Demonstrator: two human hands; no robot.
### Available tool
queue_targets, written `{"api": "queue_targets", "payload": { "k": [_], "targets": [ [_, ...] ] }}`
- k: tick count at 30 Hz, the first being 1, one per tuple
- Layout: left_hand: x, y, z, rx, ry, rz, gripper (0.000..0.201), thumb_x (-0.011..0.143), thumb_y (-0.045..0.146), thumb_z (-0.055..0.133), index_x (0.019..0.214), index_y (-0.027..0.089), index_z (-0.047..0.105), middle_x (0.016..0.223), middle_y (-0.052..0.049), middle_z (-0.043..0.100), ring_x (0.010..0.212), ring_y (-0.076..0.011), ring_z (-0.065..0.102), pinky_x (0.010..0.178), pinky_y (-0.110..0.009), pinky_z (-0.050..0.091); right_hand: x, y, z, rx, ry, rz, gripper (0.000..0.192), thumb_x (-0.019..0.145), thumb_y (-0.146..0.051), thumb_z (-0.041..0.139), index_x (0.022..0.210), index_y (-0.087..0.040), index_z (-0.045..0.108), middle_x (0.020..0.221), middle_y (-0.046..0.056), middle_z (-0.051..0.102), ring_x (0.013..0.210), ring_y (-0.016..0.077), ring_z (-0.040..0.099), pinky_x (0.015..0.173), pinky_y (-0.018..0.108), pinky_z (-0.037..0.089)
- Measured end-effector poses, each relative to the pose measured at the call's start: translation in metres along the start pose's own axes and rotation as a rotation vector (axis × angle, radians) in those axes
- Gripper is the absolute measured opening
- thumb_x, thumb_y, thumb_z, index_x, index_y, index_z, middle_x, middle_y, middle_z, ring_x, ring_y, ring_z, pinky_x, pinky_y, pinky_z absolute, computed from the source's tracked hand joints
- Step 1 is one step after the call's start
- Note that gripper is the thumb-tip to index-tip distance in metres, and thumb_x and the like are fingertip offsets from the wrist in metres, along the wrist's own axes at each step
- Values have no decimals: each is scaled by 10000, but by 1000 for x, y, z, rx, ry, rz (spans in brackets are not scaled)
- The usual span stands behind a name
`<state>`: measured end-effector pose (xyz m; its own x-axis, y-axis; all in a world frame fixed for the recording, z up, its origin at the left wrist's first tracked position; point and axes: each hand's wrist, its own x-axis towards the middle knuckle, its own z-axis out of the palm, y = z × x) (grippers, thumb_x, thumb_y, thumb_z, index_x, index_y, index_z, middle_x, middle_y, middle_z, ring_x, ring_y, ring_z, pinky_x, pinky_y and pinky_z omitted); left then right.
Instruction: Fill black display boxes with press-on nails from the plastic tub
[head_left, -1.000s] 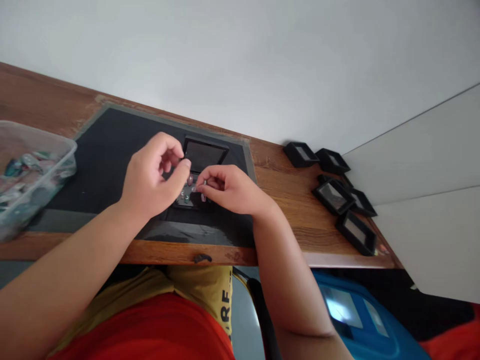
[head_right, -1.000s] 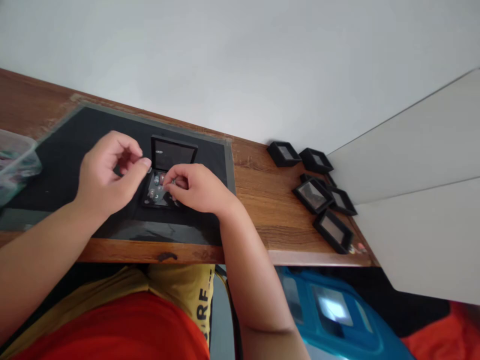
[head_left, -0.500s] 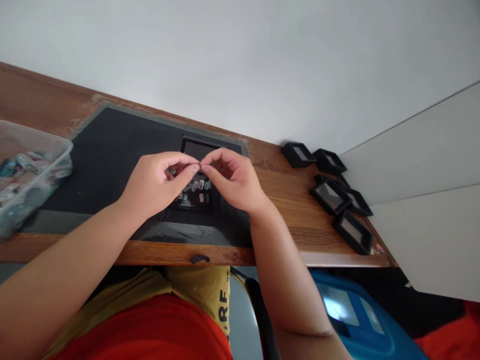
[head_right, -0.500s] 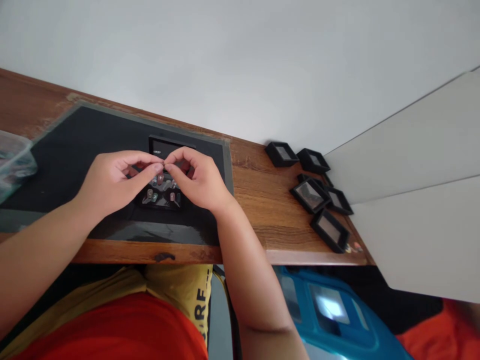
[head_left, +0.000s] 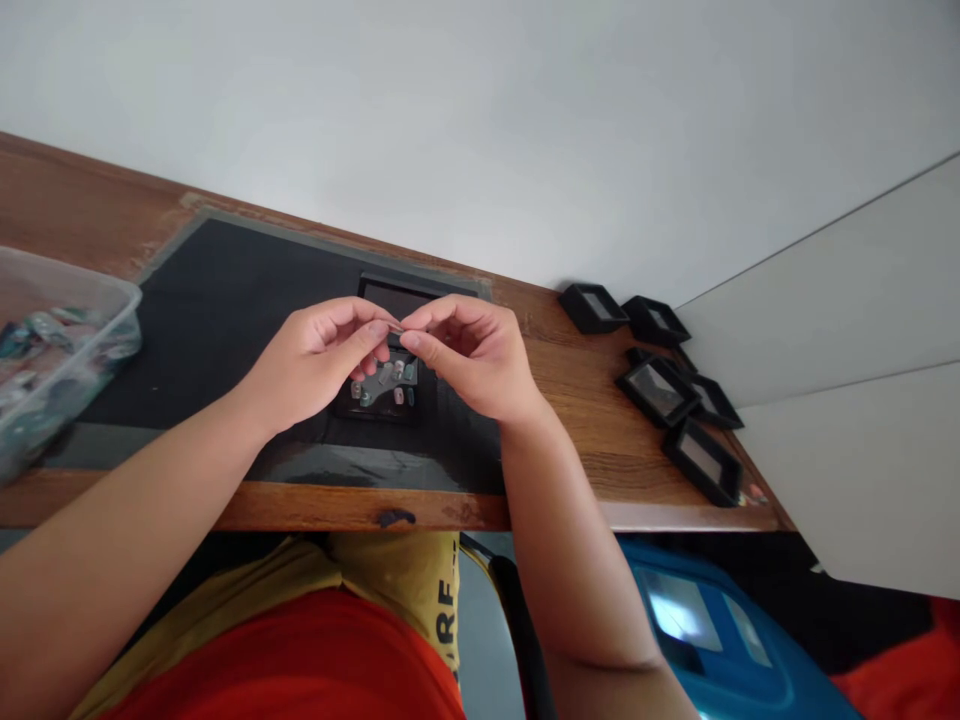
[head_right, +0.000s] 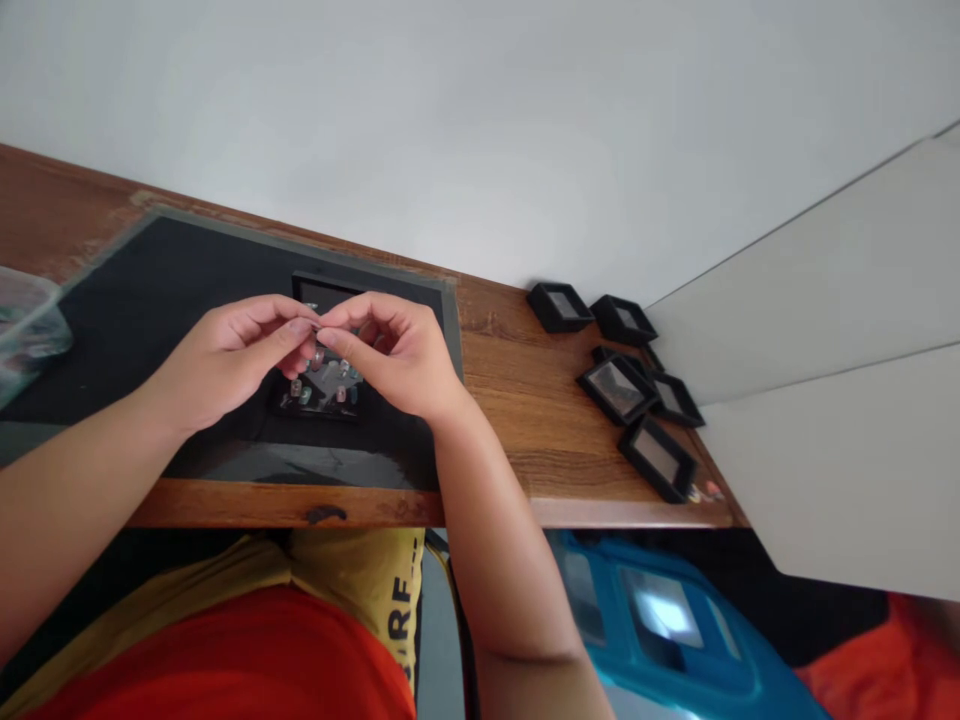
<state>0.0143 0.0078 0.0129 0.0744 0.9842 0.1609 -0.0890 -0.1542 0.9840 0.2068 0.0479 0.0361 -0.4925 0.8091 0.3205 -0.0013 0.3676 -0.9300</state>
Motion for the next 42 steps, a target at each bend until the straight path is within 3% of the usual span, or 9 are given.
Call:
{"api": "queue_targets", "payload": {
  "k": [8, 13, 17, 20, 23, 27, 30, 34, 42],
  "targets": [
    [-1, 3, 2, -20, -61, 25, 211, 888, 402, 784, 878, 193, 765, 698, -31, 675, 615, -130, 602, 579, -225, 521, -2, -2, 0, 72, -82, 27, 374, 807, -476, 905, 973, -177, 752, 857, 30, 774, 742, 123, 700, 690, 276, 559],
    [-1, 4, 0, -26, -106, 54, 198, 911, 398, 778, 908, 200, 779, 656, -15, 646, 607, -133, 595, 586, -232, 522, -4, -3, -2, 15, -74, 17, 351, 801, -455, 913, 974, -179, 783, 625, -47, 639, 574, 86, 570, 571, 249, 482],
    [-2, 5, 1, -10, -116, 36, 229, 894, 422, 795, 904, 193, 780, 670, -22, 663, 614, -139, 602, 597, -246, 531, -4, -7, 0, -70, -14, -47, 334, 838, -482, 879, 913, -168, 794, 660, -16, 672, 559, 84, 539, 533, 248, 445],
    [-2, 4, 0, -6, -90, 20, 257, 881, 432, 801, 961, 187, 797, 717, -33, 694, 635, -137, 614, 603, -239, 529, -6, -9, 1, -196, 83, -106, 322, 892, -484, 828, 909, -164, 800, 671, -4, 676, 560, 87, 519, 540, 255, 428],
    [-1, 1, -2, -6, 16, 26, 275, 915, 442, 757, 1001, 187, 812, 758, -40, 710, 653, -128, 624, 602, -224, 518, -9, -11, 0, -353, 108, -147, 261, 926, -424, 800, 934, -163, 816, 664, -4, 667, 576, 92, 506, 570, 262, 420],
    [4, -2, -6, -12, 247, 57, 247, 960, 395, 686, 999, 193, 822, 763, -24, 700, 617, -97, 588, 559, -197, 470, -12, -15, -2, -523, -48, -86, 152, 922, -311, 789, 907, -170, 843, 728, 18, 749, 593, 97, 550, 588, 257, 400],
    [6, -3, -7, 6, 340, 78, 211, 948, 359, 685, 972, 207, 828, 740, -9, 685, 602, -91, 569, 537, -193, 447, -12, -20, 0, -641, -236, 0, 82, 898, -199, 780, 847, -177, 840, 764, 13, 781, 635, 99, 602, 631, 251, 394],
    [6, -5, -7, 114, 368, 105, 130, 870, 304, 751, 922, 227, 843, 752, -7, 703, 628, -105, 579, 564, -216, 470, -11, -22, 5, -734, -374, 63, 101, 860, -123, 774, 811, -190, 832, 764, -8, 765, 665, 97, 599, 653, 257, 357],
    [5, -8, -6, 153, 339, 155, 68, 777, 268, 809, 837, 237, 813, 758, -4, 706, 695, -150, 599, 634, -296, 475, -6, -11, 4, -711, -413, 147, 59, 835, -147, 821, 807, -196, 836, 703, -26, 702, 641, 89, 549, 651, 260, 339]
  ]
}}
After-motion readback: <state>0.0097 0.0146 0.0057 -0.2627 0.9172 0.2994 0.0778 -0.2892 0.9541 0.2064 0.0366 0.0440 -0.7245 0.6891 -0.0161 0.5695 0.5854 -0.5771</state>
